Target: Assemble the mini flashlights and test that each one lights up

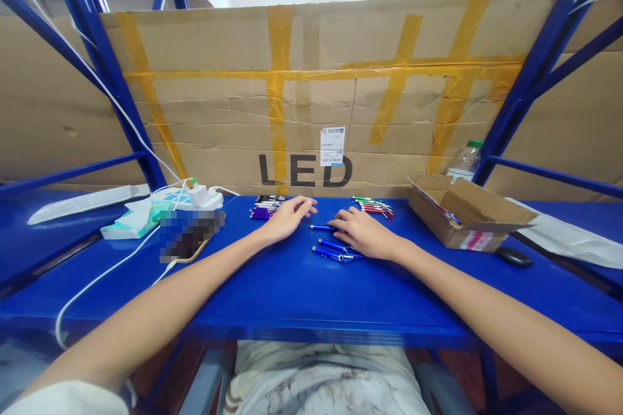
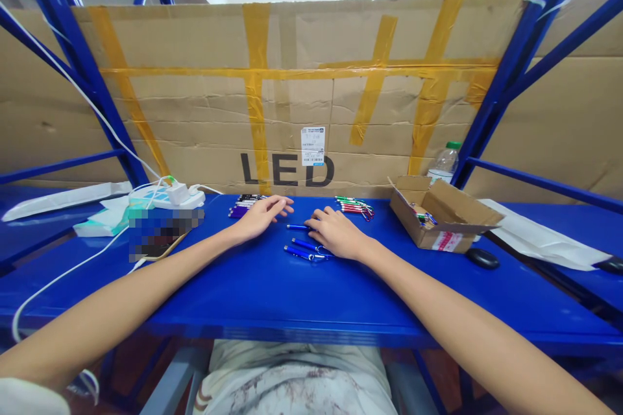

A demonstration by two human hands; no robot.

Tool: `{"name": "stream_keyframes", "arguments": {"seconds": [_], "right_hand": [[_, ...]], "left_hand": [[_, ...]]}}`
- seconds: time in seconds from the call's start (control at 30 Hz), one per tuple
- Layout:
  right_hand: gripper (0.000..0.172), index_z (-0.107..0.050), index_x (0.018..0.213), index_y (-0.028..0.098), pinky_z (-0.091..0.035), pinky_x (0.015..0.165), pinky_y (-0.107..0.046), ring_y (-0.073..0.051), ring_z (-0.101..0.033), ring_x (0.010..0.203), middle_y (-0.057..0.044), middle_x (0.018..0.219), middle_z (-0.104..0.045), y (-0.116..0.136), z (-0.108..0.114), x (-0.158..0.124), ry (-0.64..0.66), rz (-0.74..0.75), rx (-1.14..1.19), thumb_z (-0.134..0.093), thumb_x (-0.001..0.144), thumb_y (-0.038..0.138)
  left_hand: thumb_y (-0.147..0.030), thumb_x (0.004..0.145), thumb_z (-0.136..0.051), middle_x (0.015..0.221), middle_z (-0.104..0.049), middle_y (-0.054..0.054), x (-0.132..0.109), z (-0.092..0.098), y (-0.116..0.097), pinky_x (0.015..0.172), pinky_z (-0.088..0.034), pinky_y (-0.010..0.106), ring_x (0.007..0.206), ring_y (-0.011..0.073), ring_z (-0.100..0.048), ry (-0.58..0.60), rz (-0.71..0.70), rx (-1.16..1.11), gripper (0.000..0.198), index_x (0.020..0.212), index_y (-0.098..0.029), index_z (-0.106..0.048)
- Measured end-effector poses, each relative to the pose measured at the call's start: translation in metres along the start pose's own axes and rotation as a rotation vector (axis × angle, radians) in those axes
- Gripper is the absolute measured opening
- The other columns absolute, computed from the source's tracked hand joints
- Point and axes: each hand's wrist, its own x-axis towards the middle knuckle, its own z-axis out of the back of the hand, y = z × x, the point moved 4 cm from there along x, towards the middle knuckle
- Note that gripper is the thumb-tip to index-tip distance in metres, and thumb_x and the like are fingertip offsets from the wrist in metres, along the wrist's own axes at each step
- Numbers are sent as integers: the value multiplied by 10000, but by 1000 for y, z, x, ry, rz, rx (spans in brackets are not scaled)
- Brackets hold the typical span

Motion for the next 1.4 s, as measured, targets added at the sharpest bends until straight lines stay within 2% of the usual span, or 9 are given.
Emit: {"name": "stream_keyframes", "arguments": {"seconds": [0.2,0.4,0.63,0.7,0.8,0.93,1.13,1.3,1.4], "right_hand": [[175,-706,1120,185,-448,902,-404,-287,-574,1022,-130,1135,-697,5,1,2,-1,-11,16,-549,1077,249],[37,-613,1054,196,-436,871,-384,-282,-574,1005,-113,1109,-698,3,6,0,-68,-56,110,-600,1024,178],[80,-577,1006,204,-431,853,-370,-279,-569,993,-98,1068,-698,3,12,-1,-148,-39,182,-628,1013,142],[77,-600,1074,198,-437,883,-385,-283,-571,1018,-105,1102,-691,2,11,-1,-186,-16,171,-609,1024,140],[191,-628,1231,191,-443,905,-411,-291,-576,1030,-122,1121,-668,-1,9,0,-238,-2,125,-561,1055,162],[201,-660,1210,192,-454,839,-402,-281,-578,955,-124,1060,-637,-2,7,1,-269,-10,118,-510,1077,204],[186,-600,1130,210,-506,870,-385,-249,-648,972,-97,1097,-682,1,7,2,-295,-52,387,-508,984,142],[250,-614,1257,203,-519,975,-424,-272,-687,1111,-128,1259,-724,4,4,4,-242,-73,568,-502,1079,339],[274,-647,1202,204,-519,967,-420,-267,-691,1084,-131,1211,-739,6,5,4,-247,-52,566,-449,1107,368]], "left_hand": [[-613,989,-600,1094,-785,123,-2,0,-2,1031,-482,476,1058,326,-698,-3,-82,149,467,1151,-205,-759],[-606,999,-573,1109,-793,128,-4,1,-5,1027,-495,492,1077,347,-714,-8,-75,216,468,1175,-213,-758],[-577,1013,-546,1167,-789,123,-5,-1,-10,1023,-506,482,1099,346,-703,6,-114,328,459,1179,-213,-771],[-542,1013,-557,1166,-791,112,-5,-2,-11,994,-515,455,1071,324,-707,17,-139,372,417,1129,-210,-782],[-483,985,-619,1128,-799,89,-5,-3,-11,959,-522,408,1041,285,-712,56,-169,411,339,1078,-204,-788],[-435,945,-694,1085,-803,71,-5,-3,-9,947,-512,378,1013,256,-718,85,-179,441,292,1081,-194,-787],[-410,944,-722,1000,-797,55,-7,-3,-14,897,-487,368,961,248,-696,73,-216,456,238,1037,-201,-787],[-441,947,-735,983,-783,57,-12,-5,-24,881,-470,369,955,250,-655,44,-298,494,246,1008,-207,-781],[-463,958,-719,983,-778,59,-14,-8,-27,880,-472,372,948,249,-646,52,-323,487,263,1005,-210,-777]]}}
